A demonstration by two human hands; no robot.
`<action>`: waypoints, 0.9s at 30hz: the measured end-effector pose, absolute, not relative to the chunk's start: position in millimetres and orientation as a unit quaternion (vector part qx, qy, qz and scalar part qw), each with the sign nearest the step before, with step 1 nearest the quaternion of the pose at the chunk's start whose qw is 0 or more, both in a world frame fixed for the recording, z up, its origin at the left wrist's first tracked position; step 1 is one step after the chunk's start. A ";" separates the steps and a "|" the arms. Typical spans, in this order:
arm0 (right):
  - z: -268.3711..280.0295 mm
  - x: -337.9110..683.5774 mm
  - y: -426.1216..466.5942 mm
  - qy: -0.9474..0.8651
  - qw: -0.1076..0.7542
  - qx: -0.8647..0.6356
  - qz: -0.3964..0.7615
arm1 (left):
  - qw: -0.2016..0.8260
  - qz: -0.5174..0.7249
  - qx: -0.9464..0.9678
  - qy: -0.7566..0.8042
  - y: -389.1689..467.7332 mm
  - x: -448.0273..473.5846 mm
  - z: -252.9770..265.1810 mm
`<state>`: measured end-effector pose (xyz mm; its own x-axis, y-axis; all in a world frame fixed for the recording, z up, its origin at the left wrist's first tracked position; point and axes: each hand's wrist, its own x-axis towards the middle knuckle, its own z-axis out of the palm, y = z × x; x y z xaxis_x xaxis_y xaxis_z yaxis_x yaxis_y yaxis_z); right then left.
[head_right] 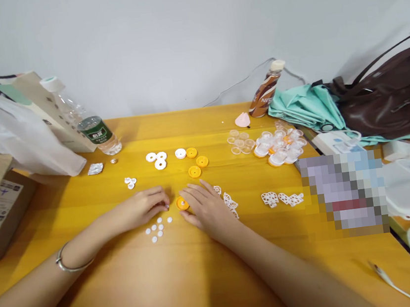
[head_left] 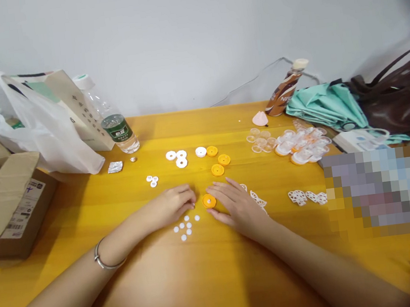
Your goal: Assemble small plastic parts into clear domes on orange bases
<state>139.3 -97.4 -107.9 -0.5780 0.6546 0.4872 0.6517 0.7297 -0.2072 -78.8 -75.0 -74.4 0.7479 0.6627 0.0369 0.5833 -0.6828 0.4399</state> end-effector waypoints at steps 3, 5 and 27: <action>-108.4 138.9 -97.1 -0.888 0.267 -0.374 0.012 | 0.130 0.078 0.927 0.343 -77.8 -76.8 -76.0; -108.9 138.8 -97.0 -0.889 0.260 -0.377 0.017 | 0.081 0.054 0.934 0.345 -80.1 -75.7 -77.5; -107.2 138.0 -97.8 -0.892 0.277 -0.352 0.060 | -0.037 0.102 0.950 0.292 -88.5 -63.7 -87.8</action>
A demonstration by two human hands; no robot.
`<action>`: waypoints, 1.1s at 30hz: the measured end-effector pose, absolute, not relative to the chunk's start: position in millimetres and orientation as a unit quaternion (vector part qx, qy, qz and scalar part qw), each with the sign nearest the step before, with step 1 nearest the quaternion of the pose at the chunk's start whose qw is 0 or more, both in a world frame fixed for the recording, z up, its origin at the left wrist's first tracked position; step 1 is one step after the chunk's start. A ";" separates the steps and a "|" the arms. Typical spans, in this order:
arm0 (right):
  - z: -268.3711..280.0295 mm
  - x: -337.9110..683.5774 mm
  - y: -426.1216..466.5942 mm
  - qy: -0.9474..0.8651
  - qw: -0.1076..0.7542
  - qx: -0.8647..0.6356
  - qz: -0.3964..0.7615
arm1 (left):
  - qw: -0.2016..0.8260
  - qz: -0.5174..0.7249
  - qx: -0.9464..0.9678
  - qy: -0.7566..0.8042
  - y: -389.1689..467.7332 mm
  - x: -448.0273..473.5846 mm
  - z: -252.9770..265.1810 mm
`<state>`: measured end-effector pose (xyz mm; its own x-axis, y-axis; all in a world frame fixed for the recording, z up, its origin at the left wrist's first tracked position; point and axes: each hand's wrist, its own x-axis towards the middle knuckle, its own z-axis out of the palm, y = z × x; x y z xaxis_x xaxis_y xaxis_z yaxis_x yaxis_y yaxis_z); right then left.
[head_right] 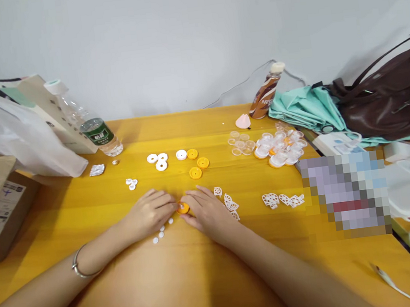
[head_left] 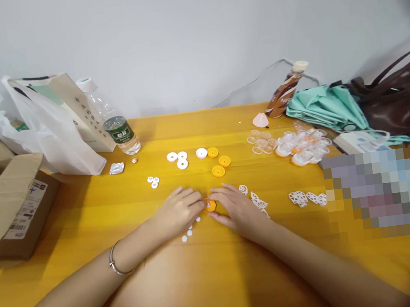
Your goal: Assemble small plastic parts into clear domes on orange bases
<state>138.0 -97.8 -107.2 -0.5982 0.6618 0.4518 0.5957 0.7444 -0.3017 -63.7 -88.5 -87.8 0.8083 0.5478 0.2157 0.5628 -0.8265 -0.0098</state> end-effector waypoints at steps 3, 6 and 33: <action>-107.4 138.3 -97.8 -0.890 0.279 -0.355 0.058 | 0.025 -0.093 -0.950 -0.296 -88.2 -64.6 -85.4; -107.2 137.9 -97.9 -0.892 0.274 -0.356 0.059 | 0.034 -0.073 -0.956 -0.282 -88.8 -65.3 -81.4; -107.8 138.7 -98.1 -0.903 0.245 -0.348 0.050 | -0.002 -0.041 -0.961 -0.273 -91.0 -68.8 -69.8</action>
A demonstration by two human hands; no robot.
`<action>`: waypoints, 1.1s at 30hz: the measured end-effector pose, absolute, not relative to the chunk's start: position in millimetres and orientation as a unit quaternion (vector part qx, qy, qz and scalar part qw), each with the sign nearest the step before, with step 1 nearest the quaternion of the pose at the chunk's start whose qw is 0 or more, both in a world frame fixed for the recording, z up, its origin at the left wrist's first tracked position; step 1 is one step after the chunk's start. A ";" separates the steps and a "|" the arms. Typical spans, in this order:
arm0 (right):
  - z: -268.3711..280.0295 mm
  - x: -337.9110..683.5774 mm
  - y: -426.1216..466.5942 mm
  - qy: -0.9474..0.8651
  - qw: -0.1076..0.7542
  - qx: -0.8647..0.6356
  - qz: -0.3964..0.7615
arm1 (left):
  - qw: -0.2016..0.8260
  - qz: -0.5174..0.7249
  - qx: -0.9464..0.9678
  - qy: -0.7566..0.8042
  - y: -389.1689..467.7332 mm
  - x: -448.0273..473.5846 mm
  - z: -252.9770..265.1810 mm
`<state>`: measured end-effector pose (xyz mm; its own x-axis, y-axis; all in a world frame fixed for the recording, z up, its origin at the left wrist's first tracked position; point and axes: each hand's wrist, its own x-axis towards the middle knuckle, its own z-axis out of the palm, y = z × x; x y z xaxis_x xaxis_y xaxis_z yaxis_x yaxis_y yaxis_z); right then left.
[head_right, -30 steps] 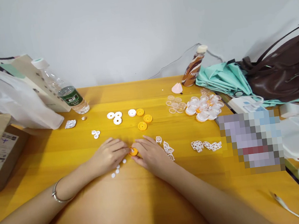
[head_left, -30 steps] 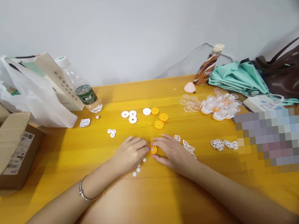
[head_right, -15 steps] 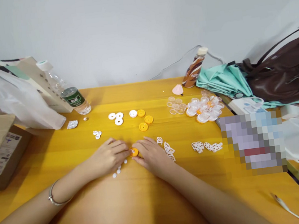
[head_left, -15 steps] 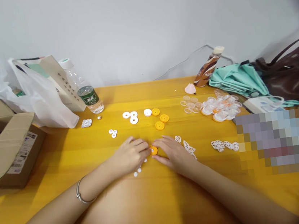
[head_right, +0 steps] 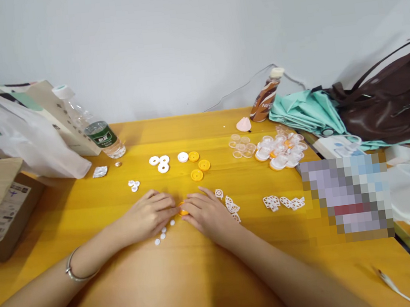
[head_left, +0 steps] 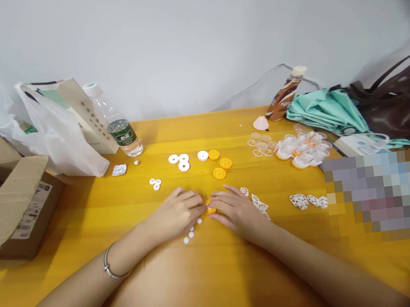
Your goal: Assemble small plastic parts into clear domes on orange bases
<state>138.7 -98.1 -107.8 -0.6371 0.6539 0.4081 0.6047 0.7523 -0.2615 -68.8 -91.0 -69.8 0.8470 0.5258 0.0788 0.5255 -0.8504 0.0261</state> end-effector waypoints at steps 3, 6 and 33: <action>-108.2 139.2 -98.2 -0.903 0.242 -0.350 0.051 | 0.005 0.041 0.960 0.277 -92.5 -67.5 -68.9; -109.8 139.6 -98.2 -0.897 0.252 -0.359 0.047 | 0.049 0.058 0.953 0.294 -92.5 -67.1 -67.5; -113.0 142.1 -97.5 -0.878 0.295 -0.363 0.105 | 0.288 0.086 0.875 0.381 -96.9 -66.0 -72.1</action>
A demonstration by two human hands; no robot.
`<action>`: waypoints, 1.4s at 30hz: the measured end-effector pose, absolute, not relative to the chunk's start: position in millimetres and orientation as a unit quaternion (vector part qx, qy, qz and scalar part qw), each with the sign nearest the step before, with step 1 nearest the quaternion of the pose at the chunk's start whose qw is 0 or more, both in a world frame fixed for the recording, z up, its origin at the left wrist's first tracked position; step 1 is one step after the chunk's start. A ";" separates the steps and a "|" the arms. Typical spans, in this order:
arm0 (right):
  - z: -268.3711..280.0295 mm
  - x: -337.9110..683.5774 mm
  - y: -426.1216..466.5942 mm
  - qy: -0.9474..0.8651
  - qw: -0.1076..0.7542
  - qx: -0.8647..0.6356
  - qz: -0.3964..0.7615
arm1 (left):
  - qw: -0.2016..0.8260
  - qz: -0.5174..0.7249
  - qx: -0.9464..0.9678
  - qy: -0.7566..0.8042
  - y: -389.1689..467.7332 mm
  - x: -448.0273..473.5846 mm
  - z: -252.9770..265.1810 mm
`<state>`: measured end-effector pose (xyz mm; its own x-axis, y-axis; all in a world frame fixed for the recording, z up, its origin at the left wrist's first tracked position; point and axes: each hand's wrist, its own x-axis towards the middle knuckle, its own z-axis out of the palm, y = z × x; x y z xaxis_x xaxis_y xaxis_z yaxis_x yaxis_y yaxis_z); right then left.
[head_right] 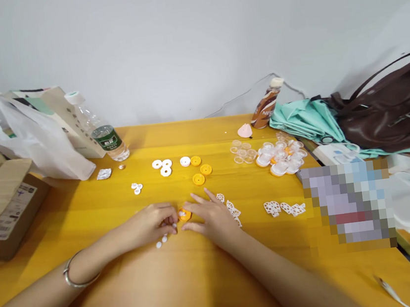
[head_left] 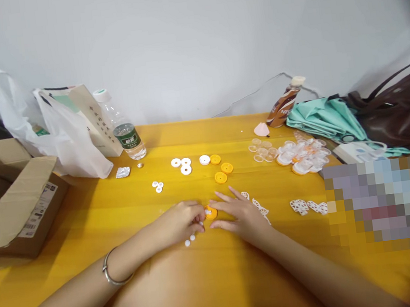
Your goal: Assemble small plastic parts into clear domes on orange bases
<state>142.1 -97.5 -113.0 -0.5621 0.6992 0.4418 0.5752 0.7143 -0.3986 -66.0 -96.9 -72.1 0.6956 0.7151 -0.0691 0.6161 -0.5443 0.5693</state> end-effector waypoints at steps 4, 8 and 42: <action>-109.7 145.8 -95.9 -0.862 0.325 -0.369 0.119 | 0.265 0.081 0.886 0.372 -96.4 -65.8 -70.5; -103.2 149.5 -96.6 -0.858 0.363 -0.344 0.118 | 0.229 0.071 0.902 0.359 -95.6 -63.9 -67.0; -107.7 150.9 -97.9 -0.862 0.348 -0.355 0.097 | 0.299 0.192 0.859 0.370 -89.5 -53.6 -85.2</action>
<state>150.9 -97.9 -107.7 -0.5060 0.6796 0.5312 0.5446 0.7292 -0.4142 -53.6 -89.5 -85.2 0.6527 0.7499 0.1080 0.5208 -0.5476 0.6549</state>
